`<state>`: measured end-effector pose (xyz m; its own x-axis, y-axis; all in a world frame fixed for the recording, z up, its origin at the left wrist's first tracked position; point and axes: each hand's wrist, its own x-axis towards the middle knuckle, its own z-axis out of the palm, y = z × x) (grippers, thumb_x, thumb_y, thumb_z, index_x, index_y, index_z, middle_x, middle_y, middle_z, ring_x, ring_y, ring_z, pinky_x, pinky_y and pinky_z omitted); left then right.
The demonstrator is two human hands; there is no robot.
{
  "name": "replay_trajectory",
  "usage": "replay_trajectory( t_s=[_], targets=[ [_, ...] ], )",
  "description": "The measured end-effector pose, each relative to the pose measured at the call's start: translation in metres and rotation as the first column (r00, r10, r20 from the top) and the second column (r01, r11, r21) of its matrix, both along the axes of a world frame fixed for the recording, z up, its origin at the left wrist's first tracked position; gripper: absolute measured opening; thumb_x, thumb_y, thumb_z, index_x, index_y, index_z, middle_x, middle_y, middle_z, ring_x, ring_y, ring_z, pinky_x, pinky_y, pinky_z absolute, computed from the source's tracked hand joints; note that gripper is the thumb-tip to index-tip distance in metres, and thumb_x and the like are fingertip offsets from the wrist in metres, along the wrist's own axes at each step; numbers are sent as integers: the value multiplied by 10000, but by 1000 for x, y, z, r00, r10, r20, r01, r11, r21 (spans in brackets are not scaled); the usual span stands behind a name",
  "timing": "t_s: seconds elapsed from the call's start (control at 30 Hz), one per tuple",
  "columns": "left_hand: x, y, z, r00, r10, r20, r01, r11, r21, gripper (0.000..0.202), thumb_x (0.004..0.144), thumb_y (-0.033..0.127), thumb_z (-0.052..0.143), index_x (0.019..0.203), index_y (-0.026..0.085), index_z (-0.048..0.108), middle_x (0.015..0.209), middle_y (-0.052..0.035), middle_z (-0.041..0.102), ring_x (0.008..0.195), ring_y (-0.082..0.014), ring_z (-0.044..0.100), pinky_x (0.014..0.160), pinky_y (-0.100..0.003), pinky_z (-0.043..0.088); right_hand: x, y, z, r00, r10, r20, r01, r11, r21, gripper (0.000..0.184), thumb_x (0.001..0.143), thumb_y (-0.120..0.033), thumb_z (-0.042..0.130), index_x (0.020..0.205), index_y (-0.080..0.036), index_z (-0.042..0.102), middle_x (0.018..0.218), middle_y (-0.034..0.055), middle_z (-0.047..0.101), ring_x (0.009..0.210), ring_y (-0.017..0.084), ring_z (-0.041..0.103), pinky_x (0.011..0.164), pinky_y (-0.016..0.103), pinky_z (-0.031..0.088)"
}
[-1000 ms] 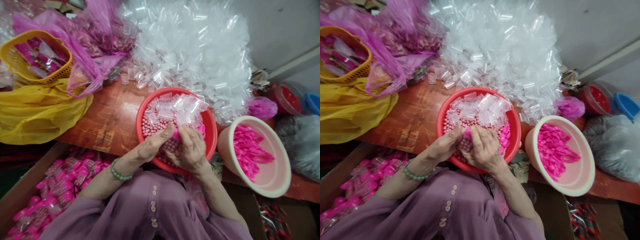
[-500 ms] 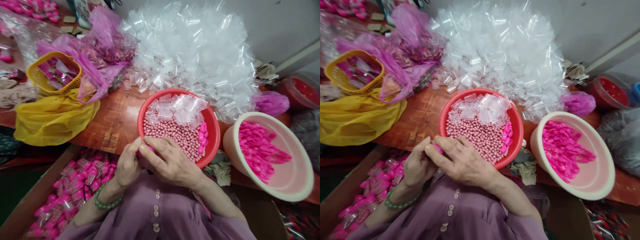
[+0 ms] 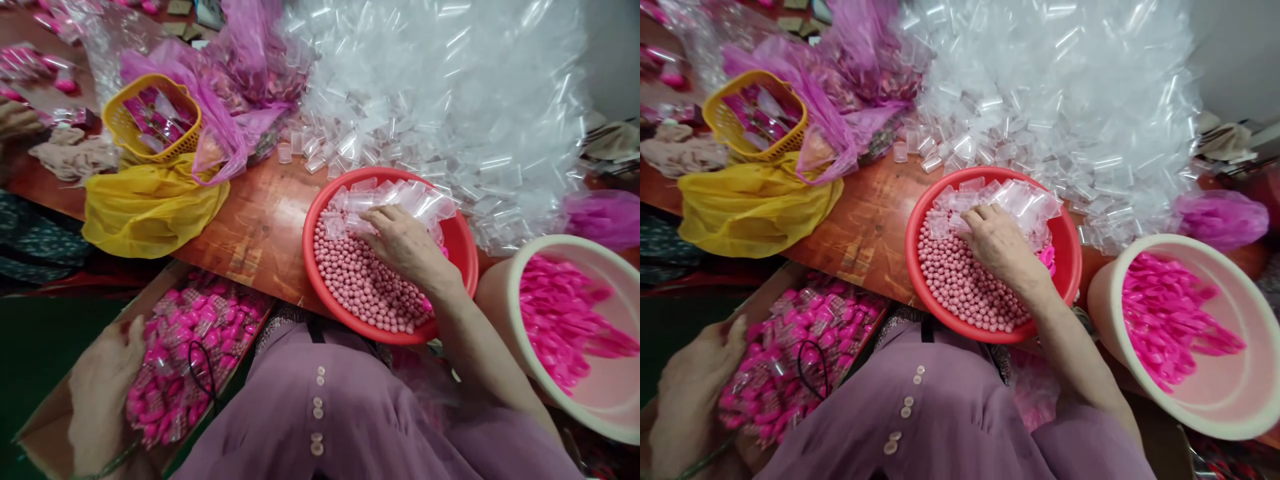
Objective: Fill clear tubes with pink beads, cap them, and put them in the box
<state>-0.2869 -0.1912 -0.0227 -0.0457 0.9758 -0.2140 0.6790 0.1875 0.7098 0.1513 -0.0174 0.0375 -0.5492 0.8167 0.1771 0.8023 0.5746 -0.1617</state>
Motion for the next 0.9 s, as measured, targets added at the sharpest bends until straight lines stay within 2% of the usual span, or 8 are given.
replay_trajectory(
  t_s=[0.07, 0.13, 0.17, 0.27, 0.4, 0.5, 0.7, 0.9],
  targets=[
    [17, 2, 1, 858, 420, -296, -381, 907, 180, 179, 864, 447, 581, 916, 279, 610, 780, -12, 661, 1234, -416, 562, 934, -596, 419, -4, 9, 0, 997, -5, 72, 8, 999, -38, 242, 902, -241, 603, 1121, -157, 660, 1025, 145, 704, 942, 286, 651, 813, 417, 518],
    [48, 18, 3, 820, 507, -268, -450, 858, 246, 340, 868, 492, 578, 1111, 257, 617, 1143, -50, 690, 1230, -395, 581, 1004, -615, 437, -5, 15, 1, 994, -27, 105, 35, 996, -79, 232, 895, -245, 611, 1100, -151, 664, 988, 139, 704, 856, 265, 659, 752, 381, 505],
    [67, 31, 4, 862, 470, -189, -409, 866, 288, 383, 888, 488, 558, 1165, 229, 616, 1230, -71, 675, 1202, -360, 611, 1023, -592, 452, -4, 18, 1, 994, -37, 105, 48, 994, -101, 230, 887, -256, 624, 1089, -151, 663, 973, 131, 704, 821, 254, 658, 731, 366, 498],
    [135, 70, 13, 995, 77, -59, -38, 867, 497, 355, 954, 369, 487, 1204, 152, 614, 1279, -115, 670, 1205, -263, 627, 1067, -471, 475, -1, 25, 2, 998, -48, 48, 55, 985, -164, 313, 842, -297, 696, 1113, -149, 642, 957, 104, 701, 806, 235, 651, 731, 345, 494],
    [216, 91, 24, 907, -374, -192, 408, 671, 619, 567, 927, 467, 534, 1313, 52, 542, 1363, -230, 592, 1336, -298, 522, 1124, -456, 429, 8, 25, 9, 995, -29, -97, 8, 978, -209, 493, 792, -329, 754, 1237, -179, 607, 1013, 86, 662, 785, 196, 627, 744, 339, 505],
    [252, 88, 24, 822, -464, -331, 569, 634, 524, 869, 841, 671, 535, 1405, 13, 464, 1483, -315, 426, 1426, -421, 373, 1152, -577, 336, 19, 12, 14, 946, -97, -310, 12, 964, -265, 477, 818, -432, 725, 1241, -237, 620, 979, 39, 611, 667, 121, 567, 677, 297, 501],
    [269, 89, 21, 714, -535, -452, 692, 638, 337, 981, 814, 760, 457, 1535, 115, 294, 1593, -286, 236, 1495, -449, 184, 1172, -654, 177, 49, -36, 5, 732, -323, -600, 36, 898, -439, 520, 790, -442, 755, 1228, -265, 537, 993, -5, 547, 547, 64, 496, 496, 235, 447],
    [281, 106, 24, 651, -577, -493, 738, 633, 234, 950, 840, 658, 551, 1536, 74, 275, 1603, -290, 196, 1504, -434, 161, 1195, -595, 195, 69, -70, 8, 900, -262, -350, 162, 944, -288, 484, 818, -404, 738, 1238, -233, 570, 1037, 59, 607, 757, 165, 605, 729, 327, 532]
  ],
)
